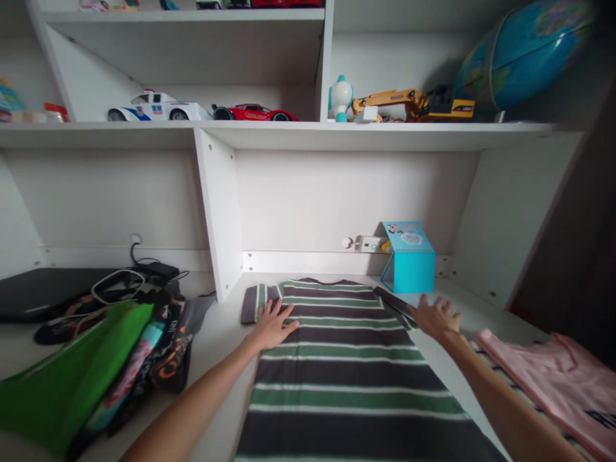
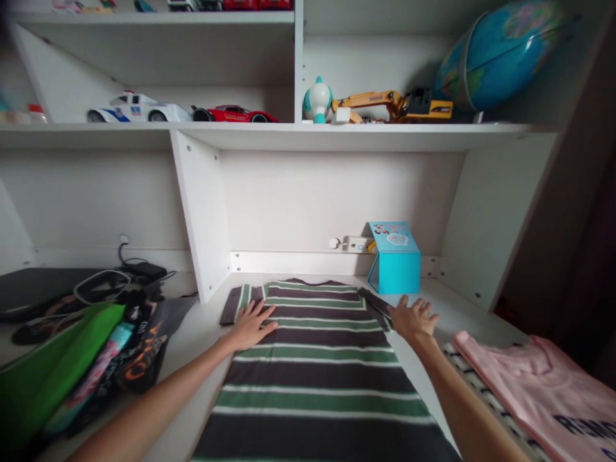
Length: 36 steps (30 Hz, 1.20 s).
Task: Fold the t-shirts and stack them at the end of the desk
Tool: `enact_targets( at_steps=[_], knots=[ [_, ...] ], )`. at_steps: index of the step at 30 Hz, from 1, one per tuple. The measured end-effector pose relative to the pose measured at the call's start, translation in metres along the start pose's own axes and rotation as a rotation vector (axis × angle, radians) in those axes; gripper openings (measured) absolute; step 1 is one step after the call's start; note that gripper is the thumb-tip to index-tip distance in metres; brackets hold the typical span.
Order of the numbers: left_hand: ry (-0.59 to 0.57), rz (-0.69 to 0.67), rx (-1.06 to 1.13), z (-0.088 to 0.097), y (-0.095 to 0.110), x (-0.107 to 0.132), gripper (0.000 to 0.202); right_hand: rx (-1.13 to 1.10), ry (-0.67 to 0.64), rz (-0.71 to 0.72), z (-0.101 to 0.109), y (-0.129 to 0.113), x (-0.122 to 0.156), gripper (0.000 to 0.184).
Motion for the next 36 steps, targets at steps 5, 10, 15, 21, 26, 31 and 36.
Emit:
enact_targets(
  at_steps=[5,10,15,21,26,31,36],
  knots=[
    [-0.019,0.015,0.011,0.001,0.004,-0.003,0.075,-0.007,-0.065,0.293,-0.026,-0.067,0.024,0.055],
    [-0.068,0.031,0.000,0.008,0.009,0.007,0.076,-0.045,-0.206,0.305,-0.047,-0.084,0.015,0.051],
    [-0.240,0.020,0.022,0.025,0.009,0.021,0.083,-0.036,-0.125,-0.093,-0.039,-0.046,-0.025,0.064],
    [-0.018,-0.001,-0.060,0.037,-0.001,-0.024,0.070,-0.079,-0.161,0.210,-0.055,-0.104,-0.010,0.060],
    [-0.048,0.122,-0.004,0.008,-0.036,-0.051,0.072,-0.087,-0.230,0.218,-0.072,-0.108,-0.009,0.063],
    [-0.030,0.140,-0.023,-0.002,-0.053,-0.060,0.075,-0.092,-0.257,0.234,-0.052,-0.104,-0.014,0.059],
    [-0.024,0.146,-0.040,-0.003,-0.053,-0.065,0.076,-0.137,-0.245,0.468,-0.013,-0.152,0.069,0.067]
  ],
)
Point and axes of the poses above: each hand's wrist, its own x-axis away from the middle knuckle, its own z-axis out of the back of the hand, y = z × x, the point moved 4 cm from there along -x, towards the middle knuckle, and after that the axes turned 7 degrees about -z, right-handed, at the moved point
